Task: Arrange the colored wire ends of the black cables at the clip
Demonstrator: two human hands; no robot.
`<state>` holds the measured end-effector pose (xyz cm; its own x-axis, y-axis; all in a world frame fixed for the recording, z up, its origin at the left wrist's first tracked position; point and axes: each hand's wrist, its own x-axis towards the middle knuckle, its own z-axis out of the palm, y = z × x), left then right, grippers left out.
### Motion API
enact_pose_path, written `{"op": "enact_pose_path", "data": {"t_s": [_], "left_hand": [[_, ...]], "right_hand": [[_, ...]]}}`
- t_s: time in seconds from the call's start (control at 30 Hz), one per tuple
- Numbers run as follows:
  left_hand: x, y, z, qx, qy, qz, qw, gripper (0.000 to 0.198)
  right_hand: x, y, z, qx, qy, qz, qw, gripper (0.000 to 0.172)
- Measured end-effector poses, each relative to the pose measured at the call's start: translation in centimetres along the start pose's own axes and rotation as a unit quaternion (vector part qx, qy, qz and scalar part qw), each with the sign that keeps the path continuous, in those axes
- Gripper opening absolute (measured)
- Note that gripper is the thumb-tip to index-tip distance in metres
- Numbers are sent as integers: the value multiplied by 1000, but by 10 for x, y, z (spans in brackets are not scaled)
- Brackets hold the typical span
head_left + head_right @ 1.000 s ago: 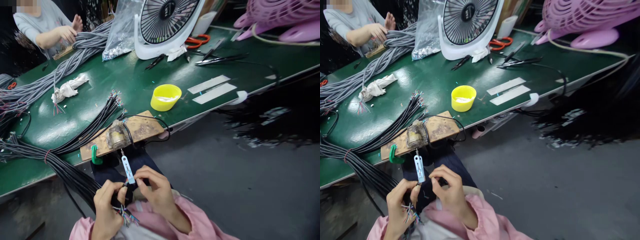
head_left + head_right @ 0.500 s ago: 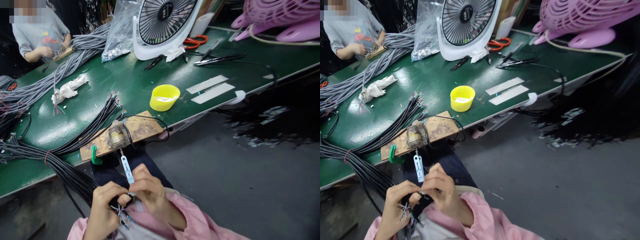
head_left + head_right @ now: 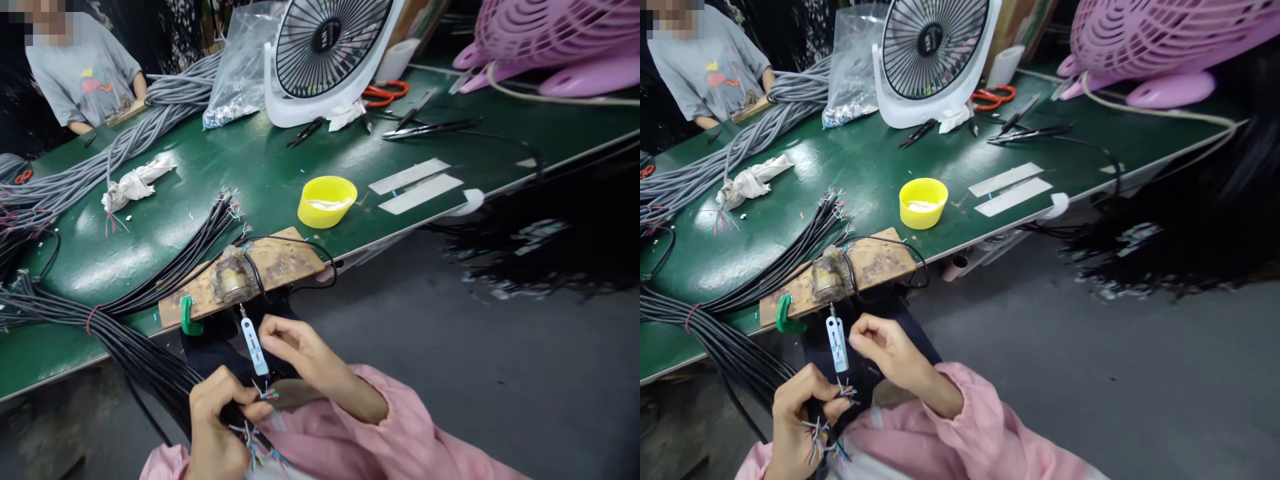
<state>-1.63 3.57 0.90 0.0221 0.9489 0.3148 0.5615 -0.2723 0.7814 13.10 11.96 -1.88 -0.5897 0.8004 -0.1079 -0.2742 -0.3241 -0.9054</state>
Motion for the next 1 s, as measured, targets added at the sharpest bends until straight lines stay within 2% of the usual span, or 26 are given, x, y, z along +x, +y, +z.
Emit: {"op": "enact_pose_path", "data": {"t_s": [0.07,0.13,0.27,0.33,0.37,0.43,0.5,0.53,0.57,0.6,0.7,0.87,1.0], "left_hand": [[-1,0,0,-4,15,13,1000,22],[-1,1,-1,-10,33,23,999,19],[3,6,1,-14,80,49,996,19],[6,11,3,-5,101,53,993,23],[8,13,4,3,108,52,993,26],[10,16,7,20,116,52,992,29],[11,17,10,35,126,54,990,30],[10,17,11,40,128,54,989,30],[9,16,12,42,126,55,990,29],[7,14,12,42,121,55,990,27],[-1,7,13,43,94,60,993,21],[-8,1,12,48,85,58,994,19],[-8,0,7,23,50,62,997,18]], "right_hand": [[8,-5,4,-24,14,-4,1000,59],[16,-7,10,-28,0,-5,1000,64],[24,-4,18,35,-26,8,999,63],[18,-1,16,20,-29,-7,999,65],[13,-1,15,-15,-14,-34,999,65],[-3,-1,12,-101,56,-131,985,59],[-20,-1,11,-157,125,-250,947,40],[-27,-1,12,-173,139,-295,929,26],[-33,0,13,-187,141,-328,915,11],[-38,2,14,-203,134,-347,905,6],[-43,8,17,-238,123,-352,897,19],[-44,16,21,-231,113,-362,896,17],[-43,17,17,-186,89,-380,902,16]]}}
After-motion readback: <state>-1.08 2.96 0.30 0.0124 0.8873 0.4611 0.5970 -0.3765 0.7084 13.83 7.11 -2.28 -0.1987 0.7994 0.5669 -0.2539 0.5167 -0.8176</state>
